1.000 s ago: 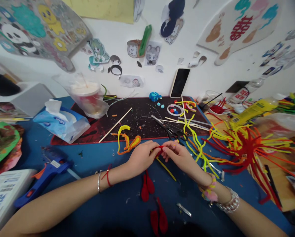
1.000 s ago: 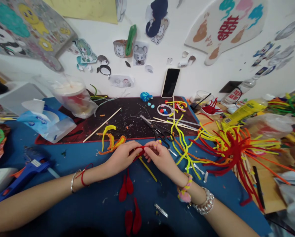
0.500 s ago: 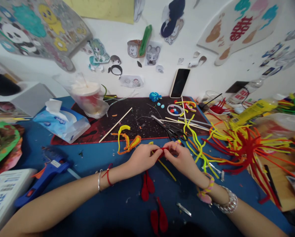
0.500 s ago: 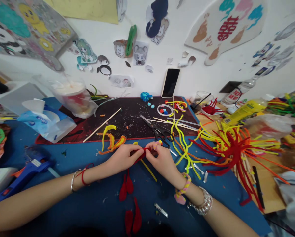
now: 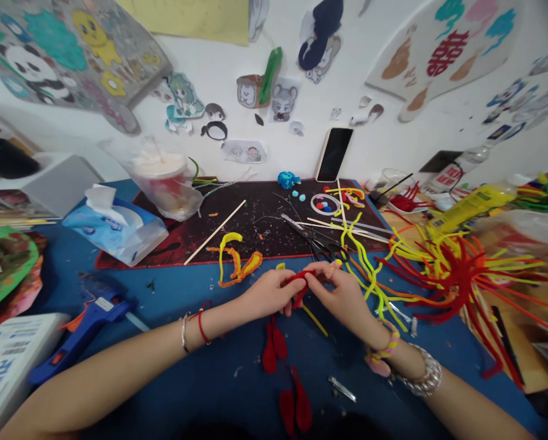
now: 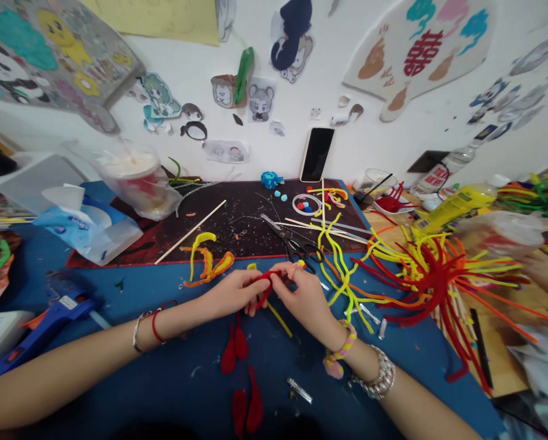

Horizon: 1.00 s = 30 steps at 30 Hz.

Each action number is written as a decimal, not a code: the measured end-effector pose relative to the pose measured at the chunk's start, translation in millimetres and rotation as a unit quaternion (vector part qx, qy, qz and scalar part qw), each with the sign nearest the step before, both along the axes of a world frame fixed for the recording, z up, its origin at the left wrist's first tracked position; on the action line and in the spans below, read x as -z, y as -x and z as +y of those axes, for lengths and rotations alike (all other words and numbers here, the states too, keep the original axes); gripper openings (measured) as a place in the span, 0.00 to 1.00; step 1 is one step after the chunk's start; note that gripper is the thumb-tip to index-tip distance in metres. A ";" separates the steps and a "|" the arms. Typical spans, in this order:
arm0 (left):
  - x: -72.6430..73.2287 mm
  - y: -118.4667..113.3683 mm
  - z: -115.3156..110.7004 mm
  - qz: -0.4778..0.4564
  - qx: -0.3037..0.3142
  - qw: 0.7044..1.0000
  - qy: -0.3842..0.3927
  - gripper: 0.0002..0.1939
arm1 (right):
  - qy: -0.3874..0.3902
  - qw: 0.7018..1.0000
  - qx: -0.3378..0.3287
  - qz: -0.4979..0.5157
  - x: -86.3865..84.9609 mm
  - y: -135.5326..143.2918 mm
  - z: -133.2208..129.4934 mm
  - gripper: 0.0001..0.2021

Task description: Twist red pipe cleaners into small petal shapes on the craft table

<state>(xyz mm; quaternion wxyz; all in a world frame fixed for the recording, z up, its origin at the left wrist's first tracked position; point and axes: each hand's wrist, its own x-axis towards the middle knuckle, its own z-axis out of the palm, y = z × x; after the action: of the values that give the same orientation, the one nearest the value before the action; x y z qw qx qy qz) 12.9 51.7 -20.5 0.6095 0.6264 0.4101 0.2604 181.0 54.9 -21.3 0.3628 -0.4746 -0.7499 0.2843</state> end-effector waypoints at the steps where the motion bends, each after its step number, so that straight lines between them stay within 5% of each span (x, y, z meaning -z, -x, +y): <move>1: -0.7 -0.7 -0.1 -0.012 0.007 1.000 0.014 0.16 | 0.015 1.000 -0.005 0.011 0.2 -0.4 0.5 0.05; 17: -10.4 -1.2 -4.1 -0.096 0.000 0.989 0.117 0.11 | 0.205 0.967 -0.069 0.134 -12.9 -4.3 8.4 0.10; 24: -9.1 -1.3 -1.4 -0.066 -0.025 0.996 0.049 0.16 | 0.200 0.970 -0.058 0.127 -9.2 -7.6 9.2 0.09; 30: -5.8 1.4 3.3 -0.066 -0.067 0.996 -0.009 0.10 | 0.215 0.964 -0.055 0.147 -8.5 -7.7 9.3 0.09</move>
<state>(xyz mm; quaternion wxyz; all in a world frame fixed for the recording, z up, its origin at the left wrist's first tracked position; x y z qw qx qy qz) 11.5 55.1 -14.6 0.6111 0.5840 0.4079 0.3452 188.7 64.2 -12.8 0.3420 -0.4526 -0.6343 0.5252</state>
